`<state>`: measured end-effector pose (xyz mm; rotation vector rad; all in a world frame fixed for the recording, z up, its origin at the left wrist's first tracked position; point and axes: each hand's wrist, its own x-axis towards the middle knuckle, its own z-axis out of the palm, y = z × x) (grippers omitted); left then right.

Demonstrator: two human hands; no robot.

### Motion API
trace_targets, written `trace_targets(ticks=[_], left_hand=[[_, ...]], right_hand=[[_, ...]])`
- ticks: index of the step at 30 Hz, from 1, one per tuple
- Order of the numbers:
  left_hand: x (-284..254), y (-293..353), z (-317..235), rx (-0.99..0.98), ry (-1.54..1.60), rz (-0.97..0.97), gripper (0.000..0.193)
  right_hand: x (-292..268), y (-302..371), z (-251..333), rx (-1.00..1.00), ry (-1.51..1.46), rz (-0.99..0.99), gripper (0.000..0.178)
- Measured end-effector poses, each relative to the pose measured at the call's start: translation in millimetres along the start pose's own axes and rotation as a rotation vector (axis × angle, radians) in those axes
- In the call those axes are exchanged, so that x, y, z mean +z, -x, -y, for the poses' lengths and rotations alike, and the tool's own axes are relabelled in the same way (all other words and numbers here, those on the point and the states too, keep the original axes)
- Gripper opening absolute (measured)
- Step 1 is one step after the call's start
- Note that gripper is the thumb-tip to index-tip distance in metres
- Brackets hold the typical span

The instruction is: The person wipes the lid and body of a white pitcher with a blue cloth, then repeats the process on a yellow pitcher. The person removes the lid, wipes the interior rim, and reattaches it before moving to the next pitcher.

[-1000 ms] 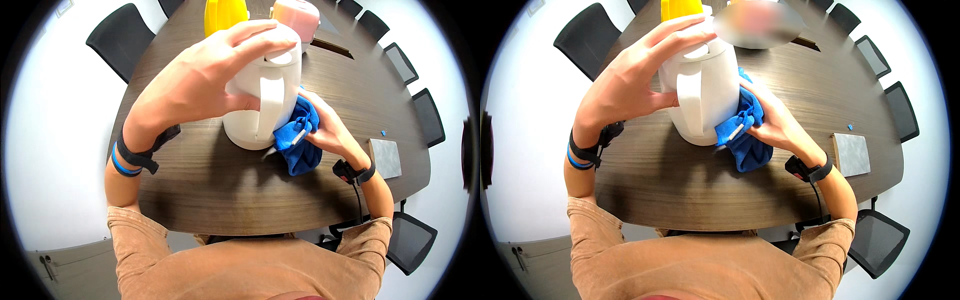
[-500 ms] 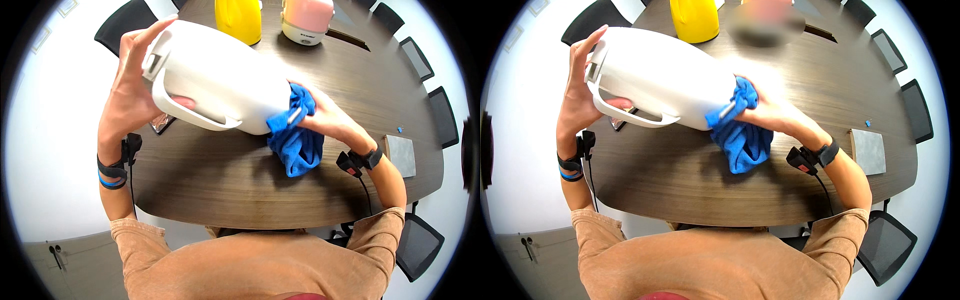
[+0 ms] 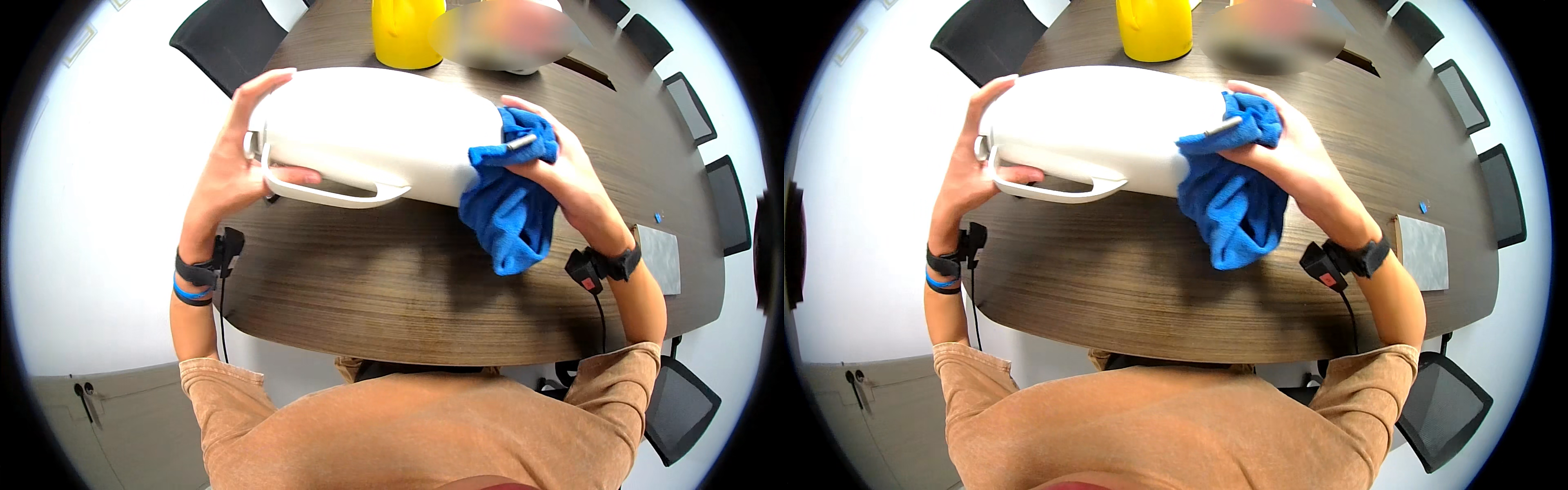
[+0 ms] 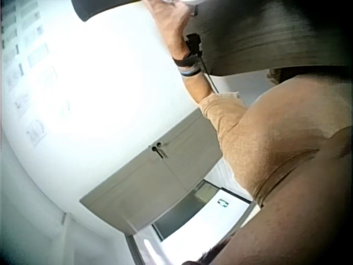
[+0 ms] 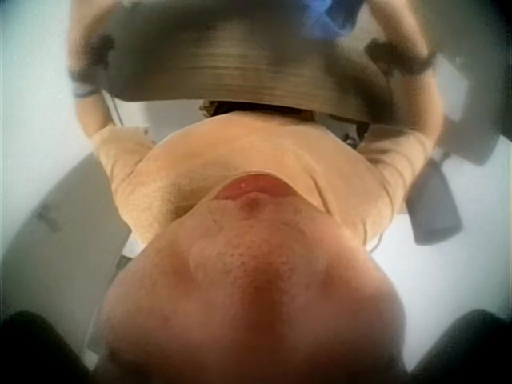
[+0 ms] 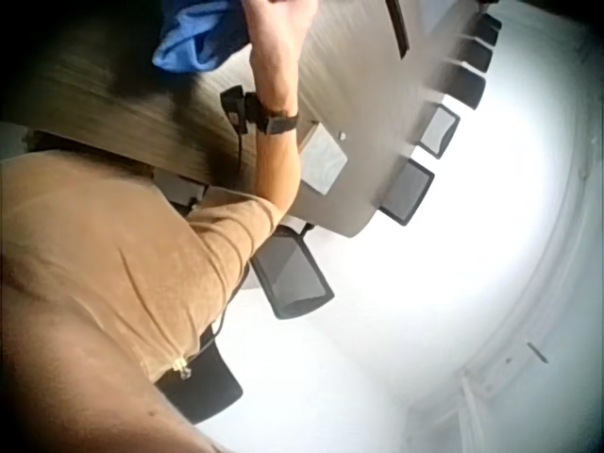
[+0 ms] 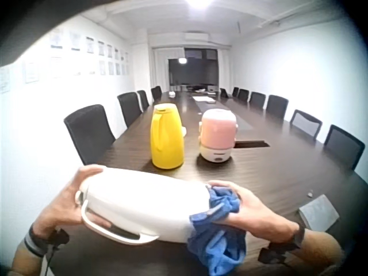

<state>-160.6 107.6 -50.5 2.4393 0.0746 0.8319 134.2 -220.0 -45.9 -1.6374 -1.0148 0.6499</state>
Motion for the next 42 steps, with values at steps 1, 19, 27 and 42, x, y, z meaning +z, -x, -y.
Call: trace_targets(ticks=[1, 19, 27, 42], left_hand=[[7.9, 0.7, 0.9, -0.009, 0.022, -0.002, 0.12], [65.2, -7.7, 13.5, -0.101, 0.037, 0.272, 0.113], [44.6, -9.9, 22.5, -0.095, 0.04, 0.527, 0.142], [78.7, -60.6, -23.9, 0.234, -0.198, 0.605, 0.14]], right_hand=[[-3.6, 1.6, -0.3, -0.021, 0.044, -0.012, 0.087], [-36.8, 21.7, -49.0, -0.126, 0.411, 0.01, 0.098], [-52.1, 22.8, -66.4, -0.027, 0.612, 0.271, 0.116], [-53.0, 23.3, -36.5, -0.091, 0.508, 0.306, 0.092]])
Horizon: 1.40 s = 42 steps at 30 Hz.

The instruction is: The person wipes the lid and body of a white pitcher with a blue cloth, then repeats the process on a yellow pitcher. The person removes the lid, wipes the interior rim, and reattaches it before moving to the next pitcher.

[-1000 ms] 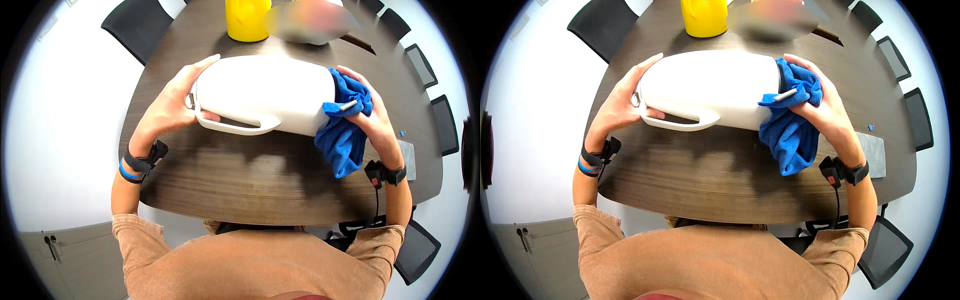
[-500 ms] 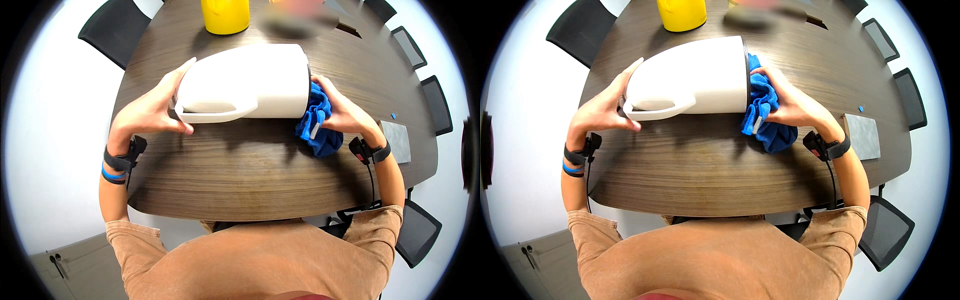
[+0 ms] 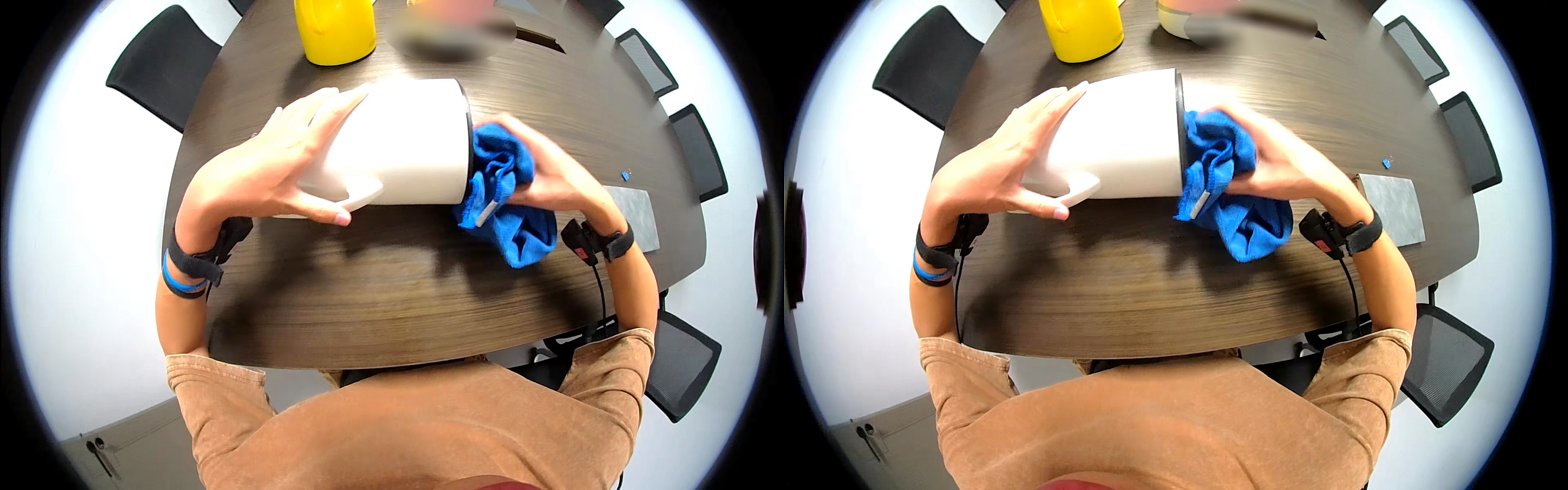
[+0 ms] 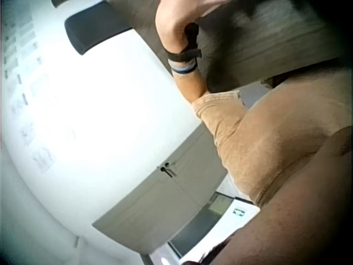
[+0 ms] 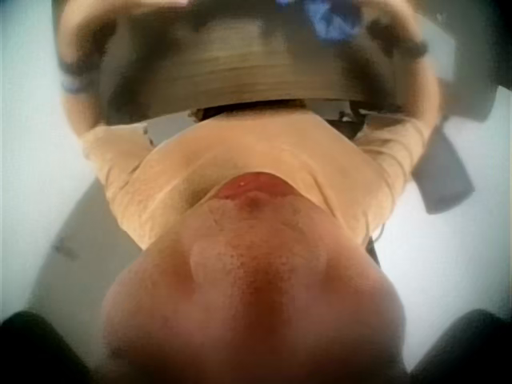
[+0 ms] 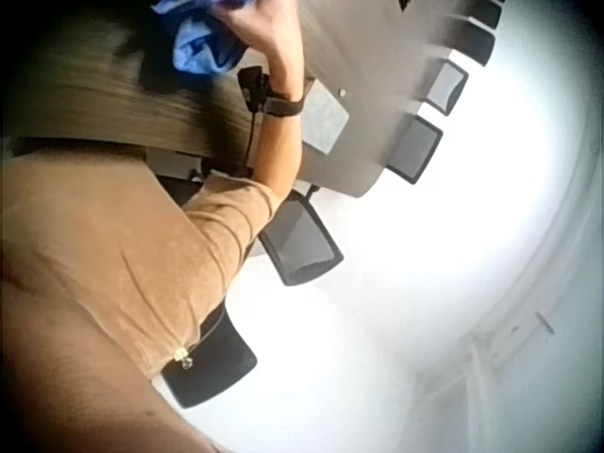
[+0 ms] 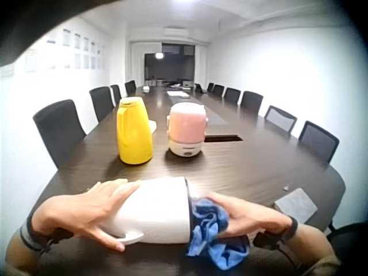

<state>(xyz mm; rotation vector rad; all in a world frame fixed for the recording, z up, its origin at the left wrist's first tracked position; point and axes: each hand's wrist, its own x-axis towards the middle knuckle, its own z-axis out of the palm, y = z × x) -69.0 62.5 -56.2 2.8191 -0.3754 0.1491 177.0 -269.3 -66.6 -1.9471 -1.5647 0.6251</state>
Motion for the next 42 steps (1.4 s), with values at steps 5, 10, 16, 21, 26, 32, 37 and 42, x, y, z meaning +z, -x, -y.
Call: trace_targets(ticks=[5, 10, 16, 21, 26, 32, 37, 42], left_hand=[[0.6, 1.3, -2.7, 0.017, -0.017, -0.009, 0.146], [-4.4, 2.6, -23.0, -0.091, -0.053, 0.01, 0.148], [-4.3, 0.1, -27.6, -0.091, -0.04, 0.004, 0.147], [0.7, 3.5, -30.9, -0.1, -0.05, -0.017, 0.152], [-2.7, 2.3, -30.0, -0.096, -0.025, -0.005, 0.154], [-0.9, 6.1, -23.1, -0.098, 0.021, -0.001, 0.156], [-0.1, 6.8, -24.6, -0.083, -0.025, 0.016, 0.156], [5.2, 10.1, -28.5, -0.118, -0.031, -0.035, 0.154]], right_hand=[[-32.1, -16.1, 7.9, -0.348, 0.092, -0.382, 0.077], [0.2, -44.7, -5.6, -0.221, 0.115, -0.389, 0.083], [24.0, -29.8, -53.0, 0.048, 0.148, -0.19, 0.081], [25.7, -7.7, -26.3, -0.031, 0.138, -0.174, 0.08], [28.9, 16.5, 21.9, -0.176, 0.455, -0.157, 0.061], [4.8, 23.2, 50.8, -0.362, 0.492, -0.299, 0.064], [-9.8, -9.6, 35.9, -0.353, 0.448, -0.567, 0.082], [10.8, -40.5, -23.9, -0.019, 0.332, -0.269, 0.093]])
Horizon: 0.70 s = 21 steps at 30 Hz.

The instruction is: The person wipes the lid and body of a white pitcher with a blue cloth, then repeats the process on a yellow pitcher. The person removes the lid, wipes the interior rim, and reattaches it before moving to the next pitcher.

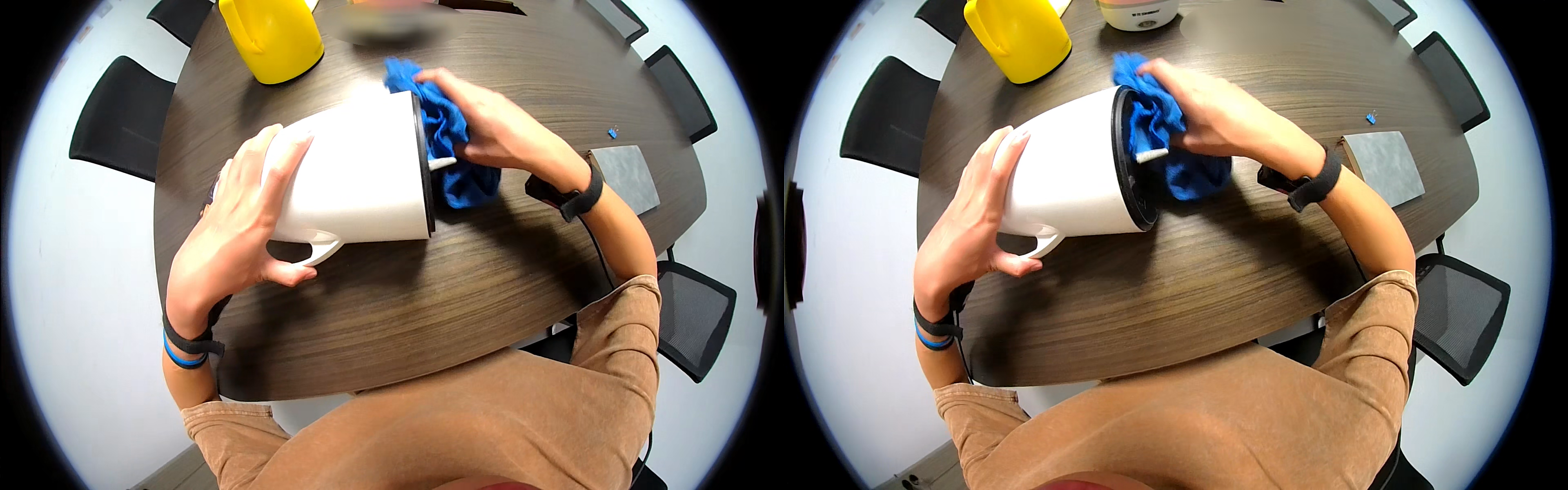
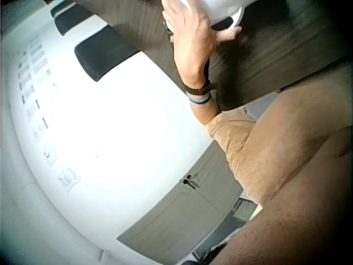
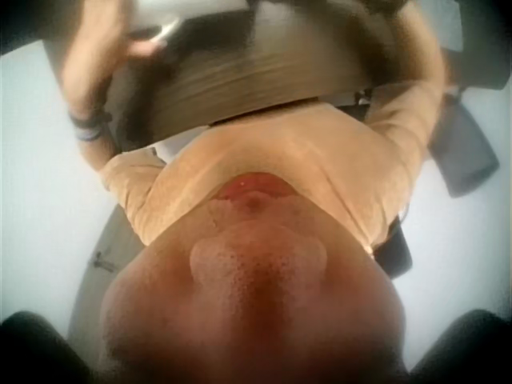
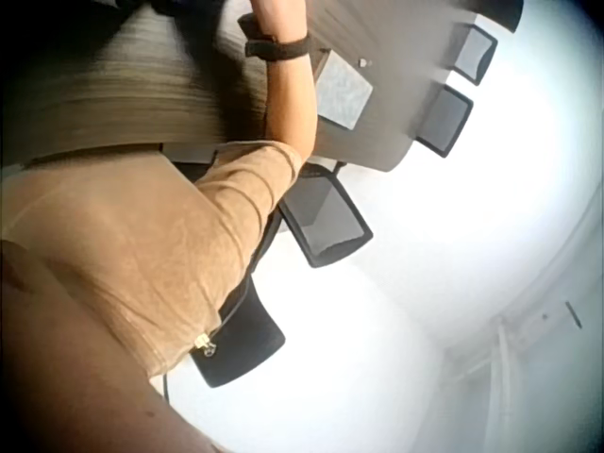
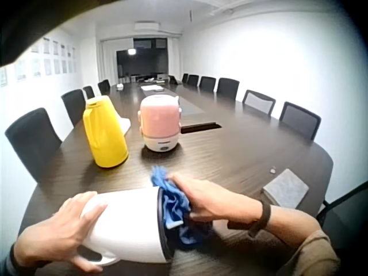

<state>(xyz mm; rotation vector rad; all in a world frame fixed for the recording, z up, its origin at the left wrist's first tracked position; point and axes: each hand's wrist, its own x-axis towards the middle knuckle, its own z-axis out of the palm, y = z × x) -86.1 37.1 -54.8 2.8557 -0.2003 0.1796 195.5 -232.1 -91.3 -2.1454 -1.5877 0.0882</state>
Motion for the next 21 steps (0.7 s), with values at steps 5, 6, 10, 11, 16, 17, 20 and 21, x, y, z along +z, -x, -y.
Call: trace_targets(ticks=[5, 6, 10, 11, 16, 17, 20, 21], left_hand=[[-1.3, -0.9, 1.3, 0.021, -0.019, -0.01, 0.153], [-1.0, -1.2, 3.2, 0.035, 0.004, -0.017, 0.153], [3.9, -5.5, 1.6, 0.025, 0.016, -0.049, 0.15], [4.0, -7.2, -0.5, 0.019, 0.004, -0.05, 0.15], [-0.9, -12.6, 3.6, 0.068, -0.021, -0.031, 0.149], [-0.6, -13.3, 4.4, 0.069, -0.002, -0.035, 0.148], [0.6, -14.7, 5.5, 0.055, 0.012, -0.039, 0.148], [1.1, -14.5, 5.4, 0.049, 0.01, -0.037, 0.148]], right_hand=[[10.8, 23.1, -6.5, -0.063, 0.136, 0.017, 0.075], [6.4, 29.4, 2.0, -0.051, 0.149, 0.031, 0.074], [-0.9, 51.1, 24.5, -0.182, 0.268, 0.069, 0.069], [-1.0, 55.8, 27.0, -0.231, 0.293, 0.094, 0.066], [-21.2, 69.5, 29.5, -0.52, 0.161, 0.138, 0.05], [-22.2, 73.3, 32.4, -0.527, 0.183, 0.115, 0.046], [-30.1, 67.2, 29.3, -0.629, 0.199, -0.191, 0.041], [-32.5, 60.2, 25.7, -0.641, 0.151, -0.27, 0.044]])
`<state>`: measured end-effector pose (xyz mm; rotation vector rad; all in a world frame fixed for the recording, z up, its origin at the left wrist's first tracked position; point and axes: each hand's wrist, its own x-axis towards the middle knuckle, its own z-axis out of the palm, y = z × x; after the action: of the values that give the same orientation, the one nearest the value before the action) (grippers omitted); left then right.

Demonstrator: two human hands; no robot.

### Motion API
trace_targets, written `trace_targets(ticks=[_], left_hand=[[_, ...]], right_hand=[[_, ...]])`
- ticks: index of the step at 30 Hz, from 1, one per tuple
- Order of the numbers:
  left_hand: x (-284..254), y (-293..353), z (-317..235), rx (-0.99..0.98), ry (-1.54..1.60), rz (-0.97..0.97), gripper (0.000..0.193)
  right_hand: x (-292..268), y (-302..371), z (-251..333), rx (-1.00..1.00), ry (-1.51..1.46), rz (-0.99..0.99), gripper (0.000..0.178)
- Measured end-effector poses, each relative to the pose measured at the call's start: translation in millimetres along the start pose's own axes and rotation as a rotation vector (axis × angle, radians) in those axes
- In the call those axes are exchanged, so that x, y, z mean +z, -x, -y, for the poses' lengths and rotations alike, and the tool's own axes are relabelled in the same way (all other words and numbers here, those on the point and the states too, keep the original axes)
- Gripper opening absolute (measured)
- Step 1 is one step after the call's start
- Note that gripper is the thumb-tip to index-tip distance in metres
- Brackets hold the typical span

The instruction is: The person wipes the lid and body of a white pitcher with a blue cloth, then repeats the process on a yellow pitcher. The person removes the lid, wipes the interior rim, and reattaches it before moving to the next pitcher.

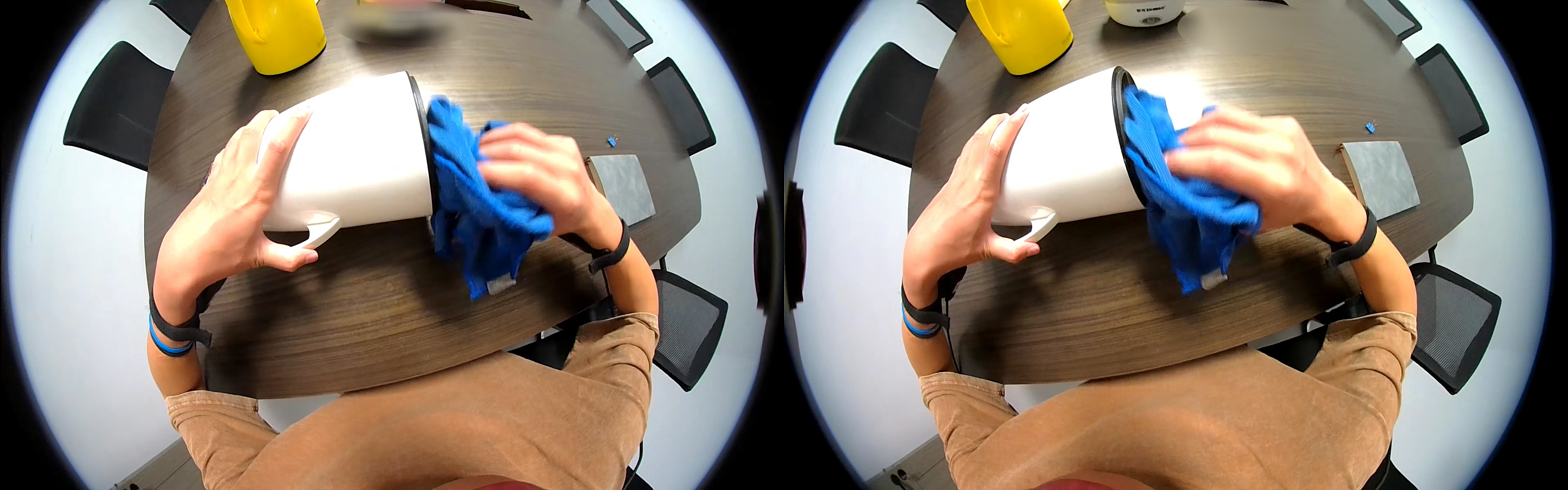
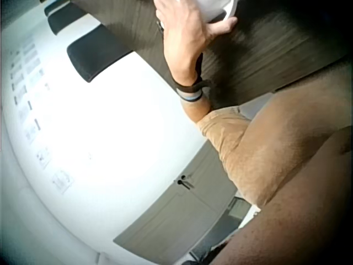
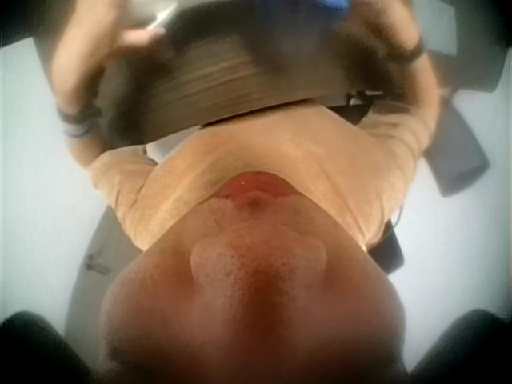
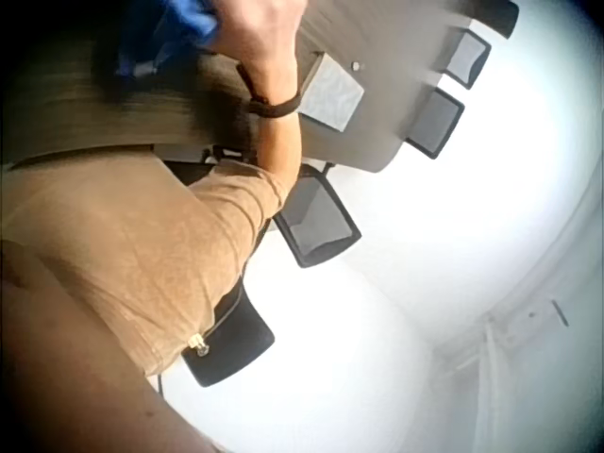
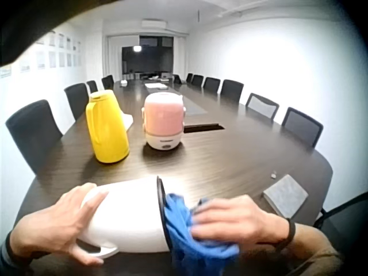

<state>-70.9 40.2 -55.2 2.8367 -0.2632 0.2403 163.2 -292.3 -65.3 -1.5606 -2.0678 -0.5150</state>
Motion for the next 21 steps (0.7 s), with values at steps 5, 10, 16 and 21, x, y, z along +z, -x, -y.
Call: trace_targets(ticks=[5, 10, 16, 21], left_hand=[[1.7, 4.2, -3.2, 0.01, -0.023, -0.019, 0.147], [1.5, 2.7, -5.0, -0.002, -0.039, -0.023, 0.146], [-1.1, 1.1, 1.9, 0.006, -0.019, -0.015, 0.146], [-2.9, -2.1, 6.7, -0.023, 0.041, 0.017, 0.144]], right_hand=[[4.2, -25.3, -11.0, 0.167, 0.074, -0.086, 0.088], [42.2, -11.6, -37.2, 0.485, 0.049, 0.137, 0.096], [35.9, -11.5, -28.2, 0.512, 0.017, 0.512, 0.087], [5.2, -7.2, -9.1, 0.234, -0.008, 0.674, 0.087]])
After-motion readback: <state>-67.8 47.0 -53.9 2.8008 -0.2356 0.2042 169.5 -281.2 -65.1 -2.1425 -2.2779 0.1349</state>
